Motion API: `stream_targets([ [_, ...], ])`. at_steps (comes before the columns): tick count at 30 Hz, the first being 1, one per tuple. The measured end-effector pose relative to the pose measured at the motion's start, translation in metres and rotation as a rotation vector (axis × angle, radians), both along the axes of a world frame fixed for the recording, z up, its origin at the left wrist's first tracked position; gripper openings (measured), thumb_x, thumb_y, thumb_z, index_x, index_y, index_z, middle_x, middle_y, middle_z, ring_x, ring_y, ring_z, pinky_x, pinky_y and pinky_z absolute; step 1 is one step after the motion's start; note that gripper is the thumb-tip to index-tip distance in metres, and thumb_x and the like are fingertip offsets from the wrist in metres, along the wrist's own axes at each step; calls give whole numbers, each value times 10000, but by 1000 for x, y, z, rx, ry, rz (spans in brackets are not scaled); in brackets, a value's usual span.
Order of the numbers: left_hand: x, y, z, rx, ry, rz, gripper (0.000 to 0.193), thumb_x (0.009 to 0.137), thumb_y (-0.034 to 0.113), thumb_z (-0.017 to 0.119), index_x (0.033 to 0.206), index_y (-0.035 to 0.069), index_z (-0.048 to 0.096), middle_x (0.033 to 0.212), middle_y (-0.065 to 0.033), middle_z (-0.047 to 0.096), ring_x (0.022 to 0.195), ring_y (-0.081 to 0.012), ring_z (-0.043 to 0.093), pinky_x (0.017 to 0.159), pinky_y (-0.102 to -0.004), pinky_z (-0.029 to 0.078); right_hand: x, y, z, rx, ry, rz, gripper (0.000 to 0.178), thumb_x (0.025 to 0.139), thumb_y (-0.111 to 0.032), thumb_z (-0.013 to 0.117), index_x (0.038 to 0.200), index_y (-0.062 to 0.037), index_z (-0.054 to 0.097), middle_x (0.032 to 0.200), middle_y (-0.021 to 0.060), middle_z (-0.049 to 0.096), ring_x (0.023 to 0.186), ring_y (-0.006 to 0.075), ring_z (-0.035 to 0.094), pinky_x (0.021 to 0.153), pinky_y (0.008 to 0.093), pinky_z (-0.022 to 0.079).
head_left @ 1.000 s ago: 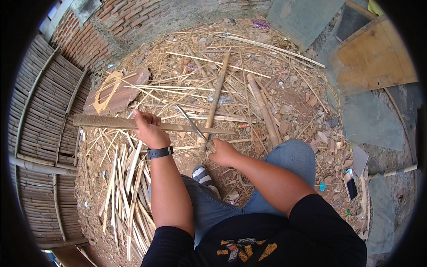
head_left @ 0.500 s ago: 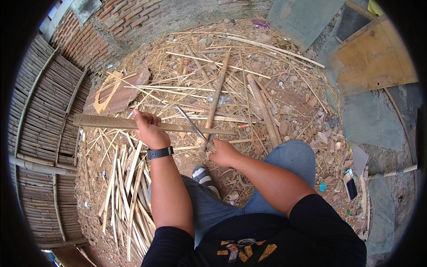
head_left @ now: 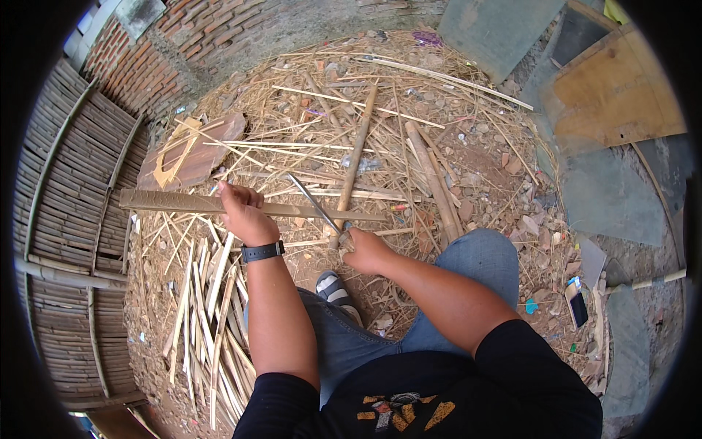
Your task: The person sits on the ground and uses a machete to split a long piece of bamboo into thin strips. They hold the bamboo with one hand and repeatedly strike it with the machete to separate the fibers.
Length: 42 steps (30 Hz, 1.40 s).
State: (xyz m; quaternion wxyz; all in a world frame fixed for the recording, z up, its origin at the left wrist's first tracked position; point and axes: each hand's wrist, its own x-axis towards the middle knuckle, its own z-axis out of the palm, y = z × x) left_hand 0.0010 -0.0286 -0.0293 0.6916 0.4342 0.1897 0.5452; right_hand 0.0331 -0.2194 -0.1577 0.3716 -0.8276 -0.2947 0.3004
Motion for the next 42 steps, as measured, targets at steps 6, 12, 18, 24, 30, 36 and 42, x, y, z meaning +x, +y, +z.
stream_targets([
  [6, -1, -1, 1, 8, 11, -4, 366, 1023, 350, 605, 758, 172, 426, 617, 53, 354, 537, -83, 310, 521, -273, 253, 1, -1, 3, -17, 28, 7, 594, 820, -237, 726, 1279, 78, 521, 1134, 313, 668, 1094, 434, 655, 947, 476, 528],
  [12, 0, -2, 2, 2, 13, -1, 366, 1023, 350, 603, 757, 170, 428, 617, 52, 353, 539, -87, 317, 527, -272, 264, 0, -1, -1, -10, -15, -13, 584, 820, -239, 728, 1269, 74, 526, 1123, 305, 673, 1088, 429, 659, 942, 476, 530],
  [18, -1, -1, 1, 11, 6, -2, 356, 1024, 338, 600, 759, 168, 432, 613, 51, 354, 539, -87, 323, 527, -270, 269, 0, -1, -2, -11, -5, -16, 570, 821, -245, 733, 1254, 68, 534, 1118, 304, 675, 1084, 427, 661, 939, 476, 530],
  [24, -1, -1, 1, 12, 20, -4, 359, 1028, 333, 587, 754, 169, 423, 607, 52, 349, 535, -85, 320, 522, -271, 268, 0, -1, -4, -11, -19, -22, 569, 820, -251, 742, 1246, 65, 534, 1115, 301, 676, 1082, 430, 660, 935, 480, 528],
  [30, -1, 0, 0, 20, 25, -16, 338, 1032, 370, 589, 803, 152, 469, 626, 44, 336, 555, -94, 307, 527, -267, 261, -1, 0, -6, -9, -15, -24, 573, 823, -249, 736, 1258, 62, 529, 1118, 294, 679, 1082, 425, 662, 935, 476, 530],
  [36, -1, 2, -2, 30, 5, -23, 336, 1028, 366, 598, 802, 151, 474, 625, 45, 339, 551, -93, 301, 520, -264, 252, 0, -1, -7, 22, -10, -16, 594, 806, -240, 693, 1251, 104, 502, 1087, 349, 654, 1064, 467, 649, 917, 496, 518],
  [42, -1, 1, -1, 18, 1, -18, 331, 1029, 358, 599, 802, 151, 475, 623, 46, 345, 548, -90, 303, 518, -264, 251, 0, -2, -5, 28, 4, -15, 569, 803, -234, 694, 1231, 94, 513, 1071, 345, 660, 1055, 473, 650, 913, 497, 518],
])
